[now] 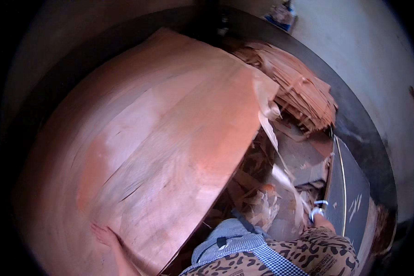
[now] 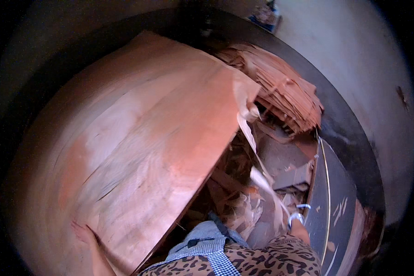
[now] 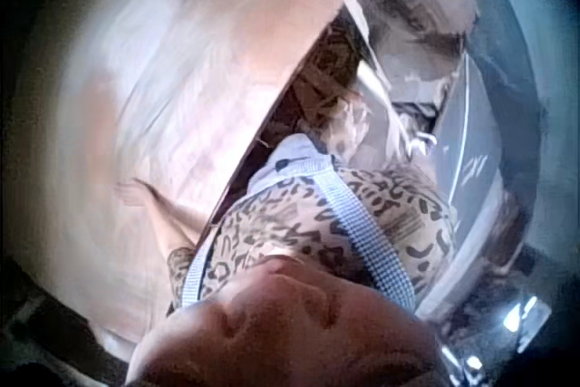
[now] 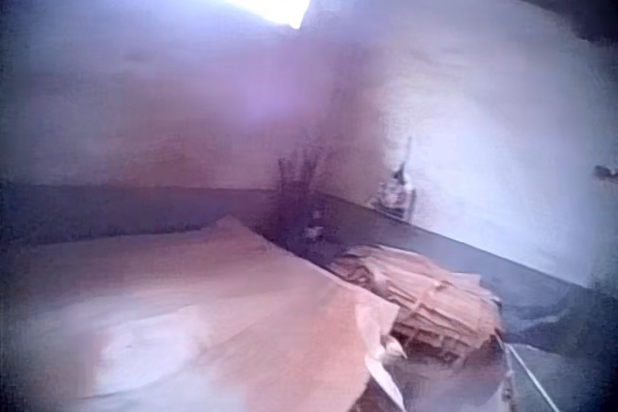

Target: The person picks up thin wood veneer sheets from a stack, places them on a metal workbench, and trims the edges with a knife while using a wooden stick to move other sheets.

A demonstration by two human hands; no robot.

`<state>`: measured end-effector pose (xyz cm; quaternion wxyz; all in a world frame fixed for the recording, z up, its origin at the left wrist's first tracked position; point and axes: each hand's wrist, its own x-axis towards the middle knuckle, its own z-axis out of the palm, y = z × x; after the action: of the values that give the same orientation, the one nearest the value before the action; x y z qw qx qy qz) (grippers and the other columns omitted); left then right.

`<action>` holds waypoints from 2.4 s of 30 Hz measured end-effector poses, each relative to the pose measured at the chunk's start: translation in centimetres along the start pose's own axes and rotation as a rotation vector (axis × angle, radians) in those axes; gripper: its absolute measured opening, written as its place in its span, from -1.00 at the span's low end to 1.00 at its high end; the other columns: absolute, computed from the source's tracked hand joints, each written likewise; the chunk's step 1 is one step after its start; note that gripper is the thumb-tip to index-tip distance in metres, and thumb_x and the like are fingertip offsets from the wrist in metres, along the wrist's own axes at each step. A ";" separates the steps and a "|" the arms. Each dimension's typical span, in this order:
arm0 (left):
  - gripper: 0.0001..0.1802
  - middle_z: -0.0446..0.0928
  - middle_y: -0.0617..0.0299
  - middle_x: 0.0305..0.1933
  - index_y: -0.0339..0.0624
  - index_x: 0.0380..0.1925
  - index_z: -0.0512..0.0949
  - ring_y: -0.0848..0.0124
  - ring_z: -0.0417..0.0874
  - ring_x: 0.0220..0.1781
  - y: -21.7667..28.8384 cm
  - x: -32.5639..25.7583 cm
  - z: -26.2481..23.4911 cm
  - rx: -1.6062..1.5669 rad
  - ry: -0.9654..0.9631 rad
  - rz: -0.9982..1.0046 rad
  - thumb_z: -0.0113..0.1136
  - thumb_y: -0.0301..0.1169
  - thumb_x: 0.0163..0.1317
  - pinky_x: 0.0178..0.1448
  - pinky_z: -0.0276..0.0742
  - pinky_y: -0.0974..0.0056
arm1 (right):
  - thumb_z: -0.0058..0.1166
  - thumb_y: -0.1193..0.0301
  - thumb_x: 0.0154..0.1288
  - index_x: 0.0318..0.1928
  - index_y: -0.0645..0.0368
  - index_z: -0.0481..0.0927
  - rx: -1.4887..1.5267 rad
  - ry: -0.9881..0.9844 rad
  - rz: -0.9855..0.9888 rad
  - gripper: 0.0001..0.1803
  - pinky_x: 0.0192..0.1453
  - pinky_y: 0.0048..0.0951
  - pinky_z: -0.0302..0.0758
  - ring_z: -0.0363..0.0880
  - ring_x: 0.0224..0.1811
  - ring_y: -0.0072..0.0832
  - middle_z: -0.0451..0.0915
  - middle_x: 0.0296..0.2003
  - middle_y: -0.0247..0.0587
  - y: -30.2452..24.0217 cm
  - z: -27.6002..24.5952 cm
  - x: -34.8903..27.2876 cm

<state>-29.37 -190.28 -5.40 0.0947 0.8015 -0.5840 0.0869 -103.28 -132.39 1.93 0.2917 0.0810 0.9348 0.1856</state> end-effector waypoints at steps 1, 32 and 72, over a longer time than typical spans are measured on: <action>-0.36 -0.02 0.07 0.33 -0.14 0.24 0.02 0.18 -0.01 0.35 0.3 0.2 -0.2 -0.015 0.037 0.035 -0.05 -0.35 0.14 0.32 -0.09 0.04 | -0.04 0.14 0.10 -0.24 0.16 0.58 -0.089 -0.150 0.060 -0.63 -0.15 -0.25 0.44 0.54 -0.28 -0.22 0.56 -0.27 -0.04 2.5 2.3 -3.5; -0.33 0.14 0.19 0.27 0.12 0.27 -0.02 0.14 0.01 0.35 82.1 -26.4 -2.9 -0.344 -0.266 1.484 -0.06 -0.22 0.15 0.32 -0.11 -0.08 | 0.03 0.27 0.06 -0.19 0.11 0.48 0.844 0.102 -0.095 -0.70 -0.14 -0.21 0.42 0.50 -0.23 -0.09 0.53 -0.28 0.00 3.6 -10.2 12.4; -0.59 0.52 0.08 -0.36 -0.27 0.00 0.36 0.35 0.52 -0.30 165.6 -97.5 -12.9 0.934 -1.446 2.671 -0.04 -0.24 0.22 -0.31 0.39 0.29 | 0.01 0.22 0.10 -0.16 0.14 0.49 1.585 0.487 1.771 -0.66 -0.17 -0.22 0.43 0.52 -0.24 -0.08 0.55 -0.30 0.03 3.8 -28.6 51.8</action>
<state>-217.00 -147.03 -8.92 0.5760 0.4380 0.6806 0.1150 -161.86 -124.04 -1.50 -0.2500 0.8112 0.4404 -0.2924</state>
